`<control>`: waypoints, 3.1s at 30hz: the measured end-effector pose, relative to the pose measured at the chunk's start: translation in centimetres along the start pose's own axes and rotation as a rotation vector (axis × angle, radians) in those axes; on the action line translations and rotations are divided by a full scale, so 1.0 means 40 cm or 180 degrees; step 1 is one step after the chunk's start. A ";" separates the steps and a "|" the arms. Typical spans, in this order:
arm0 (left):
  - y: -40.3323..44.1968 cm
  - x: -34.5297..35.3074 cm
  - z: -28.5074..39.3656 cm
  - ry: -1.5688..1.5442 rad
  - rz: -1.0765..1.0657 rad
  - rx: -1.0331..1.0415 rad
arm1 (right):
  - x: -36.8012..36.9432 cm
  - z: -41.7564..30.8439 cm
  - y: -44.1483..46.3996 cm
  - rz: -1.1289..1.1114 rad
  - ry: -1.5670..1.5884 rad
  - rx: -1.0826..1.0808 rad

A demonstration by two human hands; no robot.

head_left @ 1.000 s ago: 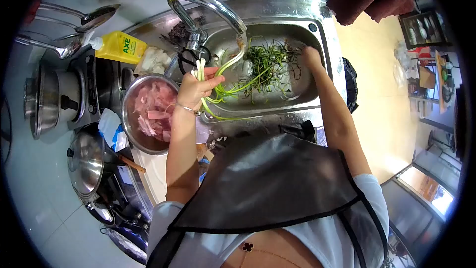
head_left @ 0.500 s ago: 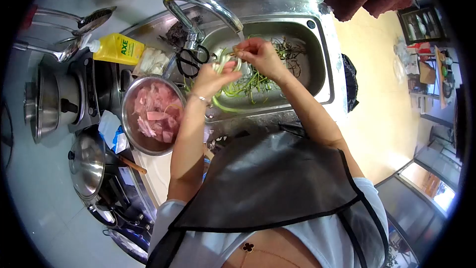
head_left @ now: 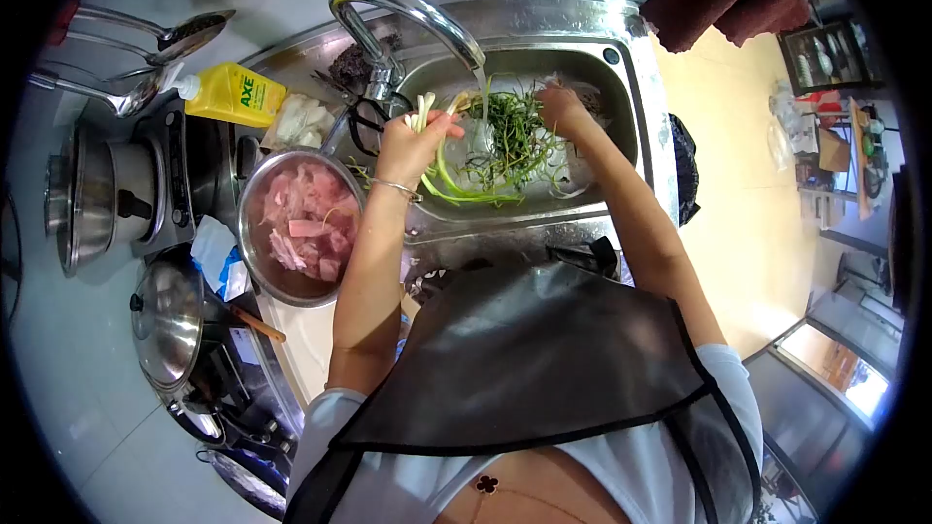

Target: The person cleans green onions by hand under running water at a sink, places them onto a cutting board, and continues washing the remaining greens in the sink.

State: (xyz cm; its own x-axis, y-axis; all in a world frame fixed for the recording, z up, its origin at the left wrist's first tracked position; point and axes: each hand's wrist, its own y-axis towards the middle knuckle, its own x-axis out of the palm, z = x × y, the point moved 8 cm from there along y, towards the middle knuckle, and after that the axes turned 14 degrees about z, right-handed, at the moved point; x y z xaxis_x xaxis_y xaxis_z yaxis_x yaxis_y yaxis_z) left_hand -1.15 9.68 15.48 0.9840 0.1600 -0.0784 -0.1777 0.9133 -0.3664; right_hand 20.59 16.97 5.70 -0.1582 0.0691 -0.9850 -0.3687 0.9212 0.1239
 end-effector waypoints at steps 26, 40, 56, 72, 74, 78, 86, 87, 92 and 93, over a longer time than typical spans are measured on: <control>0.042 0.134 -0.027 0.0950 -0.0090 0.1338 | -0.156 -0.163 0.007 0.0878 0.3715 0.0638; 0.016 0.055 -0.066 -0.0580 -0.0044 0.0410 | -0.046 0.041 0.063 -0.0502 0.2751 -0.0237; 0.011 0.152 0.052 0.1015 0.0562 0.2442 | -0.292 -0.145 0.001 0.0799 0.1731 0.0787; 0.000 0.082 0.081 0.0623 0.0429 0.1314 | -0.389 -0.228 0.003 0.1593 0.2249 0.0690; -0.006 0.084 0.092 0.0519 0.0415 0.1316 | -0.383 -0.228 0.001 0.1627 0.2160 0.0776; -0.008 0.072 0.098 0.1071 0.0486 0.1240 | -0.381 -0.251 0.009 0.1762 0.2065 0.0409; 0.008 0.037 0.056 0.0941 0.0491 0.1000 | -0.346 -0.262 0.034 0.1799 0.2345 0.0315; 0.014 0.031 0.044 0.0952 0.0489 0.0854 | -0.347 -0.262 0.034 0.1798 0.2350 0.0316; 0.014 0.016 0.044 0.1174 0.0687 0.0945 | -0.360 -0.283 0.033 0.1641 0.2693 0.0098; 0.005 0.018 0.054 0.1158 0.0700 0.0849 | -0.363 -0.280 0.033 0.1649 0.2685 0.0107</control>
State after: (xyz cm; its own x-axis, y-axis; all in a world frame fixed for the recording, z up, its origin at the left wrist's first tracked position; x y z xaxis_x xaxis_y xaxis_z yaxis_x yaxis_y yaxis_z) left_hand -0.46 10.77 17.35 0.8469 0.2618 -0.4629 -0.3241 0.9442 -0.0590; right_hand 12.16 12.90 21.50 -0.8979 0.1833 -0.4003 -0.0457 0.8655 0.4989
